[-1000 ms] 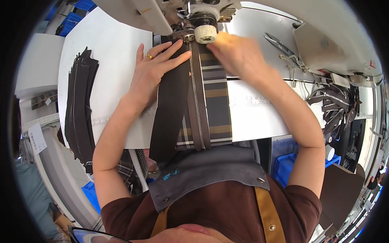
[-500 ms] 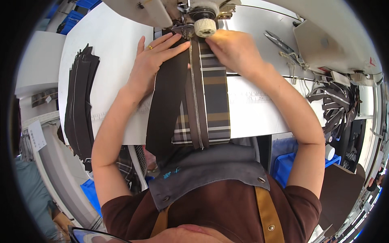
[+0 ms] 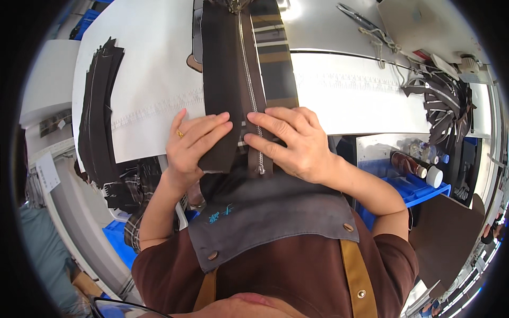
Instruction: The person sews zippers onto plaid fabric pieces using a sewing machine. They repeatedly align the zipper with the fabric, stitch along the zipper teeth, trim excess thread, and place finished pieces into a blue bin. The process is repeated for multiple fabric pieces throughout the video.
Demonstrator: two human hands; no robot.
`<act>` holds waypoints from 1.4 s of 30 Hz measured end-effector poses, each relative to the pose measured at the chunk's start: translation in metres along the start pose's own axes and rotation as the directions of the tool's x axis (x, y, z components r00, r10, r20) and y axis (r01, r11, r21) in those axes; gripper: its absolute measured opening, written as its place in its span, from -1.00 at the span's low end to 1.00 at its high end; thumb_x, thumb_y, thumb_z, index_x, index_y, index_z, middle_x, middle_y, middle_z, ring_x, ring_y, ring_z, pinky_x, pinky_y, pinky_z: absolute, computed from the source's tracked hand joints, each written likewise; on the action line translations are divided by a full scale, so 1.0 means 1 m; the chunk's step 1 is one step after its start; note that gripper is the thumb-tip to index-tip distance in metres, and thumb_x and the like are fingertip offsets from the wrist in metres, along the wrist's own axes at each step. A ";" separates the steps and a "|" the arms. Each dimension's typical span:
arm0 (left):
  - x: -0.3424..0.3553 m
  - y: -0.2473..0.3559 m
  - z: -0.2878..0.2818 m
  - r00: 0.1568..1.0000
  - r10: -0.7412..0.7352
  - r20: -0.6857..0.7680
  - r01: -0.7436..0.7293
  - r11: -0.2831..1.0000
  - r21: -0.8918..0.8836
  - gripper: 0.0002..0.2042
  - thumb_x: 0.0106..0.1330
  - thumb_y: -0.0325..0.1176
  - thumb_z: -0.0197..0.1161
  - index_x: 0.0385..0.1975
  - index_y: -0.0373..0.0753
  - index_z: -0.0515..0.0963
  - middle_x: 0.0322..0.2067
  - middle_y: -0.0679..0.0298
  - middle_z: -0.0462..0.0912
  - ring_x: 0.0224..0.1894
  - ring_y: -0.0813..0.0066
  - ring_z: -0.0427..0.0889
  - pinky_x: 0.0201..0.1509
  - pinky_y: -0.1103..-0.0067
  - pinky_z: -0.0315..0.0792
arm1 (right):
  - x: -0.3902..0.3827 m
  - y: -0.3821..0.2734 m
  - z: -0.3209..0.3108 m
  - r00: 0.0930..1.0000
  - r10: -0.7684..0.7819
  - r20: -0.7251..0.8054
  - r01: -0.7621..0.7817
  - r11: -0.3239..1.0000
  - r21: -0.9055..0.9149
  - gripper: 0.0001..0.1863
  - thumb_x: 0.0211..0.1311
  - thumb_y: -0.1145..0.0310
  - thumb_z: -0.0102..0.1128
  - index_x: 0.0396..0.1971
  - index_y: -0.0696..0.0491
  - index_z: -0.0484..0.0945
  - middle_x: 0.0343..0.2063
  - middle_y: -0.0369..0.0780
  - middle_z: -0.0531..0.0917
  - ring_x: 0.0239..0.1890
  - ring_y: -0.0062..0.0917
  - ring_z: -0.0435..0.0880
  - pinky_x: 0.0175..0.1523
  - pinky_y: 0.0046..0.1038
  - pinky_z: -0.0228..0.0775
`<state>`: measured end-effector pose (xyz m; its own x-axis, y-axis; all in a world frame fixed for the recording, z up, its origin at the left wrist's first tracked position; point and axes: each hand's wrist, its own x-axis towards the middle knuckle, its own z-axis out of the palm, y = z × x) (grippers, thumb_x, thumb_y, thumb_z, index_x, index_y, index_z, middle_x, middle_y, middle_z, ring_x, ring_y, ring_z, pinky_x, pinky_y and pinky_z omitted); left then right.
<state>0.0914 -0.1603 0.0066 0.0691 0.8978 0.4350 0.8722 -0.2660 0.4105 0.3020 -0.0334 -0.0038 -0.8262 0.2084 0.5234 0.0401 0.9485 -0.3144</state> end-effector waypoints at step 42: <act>0.004 0.005 0.011 0.998 0.061 -0.012 -0.060 0.998 0.019 -0.57 -0.16 -0.42 0.33 -0.15 -0.14 0.61 -0.19 0.38 0.57 -0.29 0.47 0.57 0.34 0.26 0.02 | 0.001 0.000 -0.014 0.983 -0.033 0.178 0.041 0.998 -0.042 -0.54 -0.24 0.41 0.29 -0.17 -0.04 0.62 -0.18 -0.31 0.51 -0.13 -0.46 0.45 -0.09 -0.42 0.26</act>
<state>0.1013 -0.1539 0.0013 0.1162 0.8760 0.4682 0.8753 -0.3131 0.3685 0.3094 -0.0301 0.0082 -0.9139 0.1310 0.3843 0.0295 0.9654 -0.2590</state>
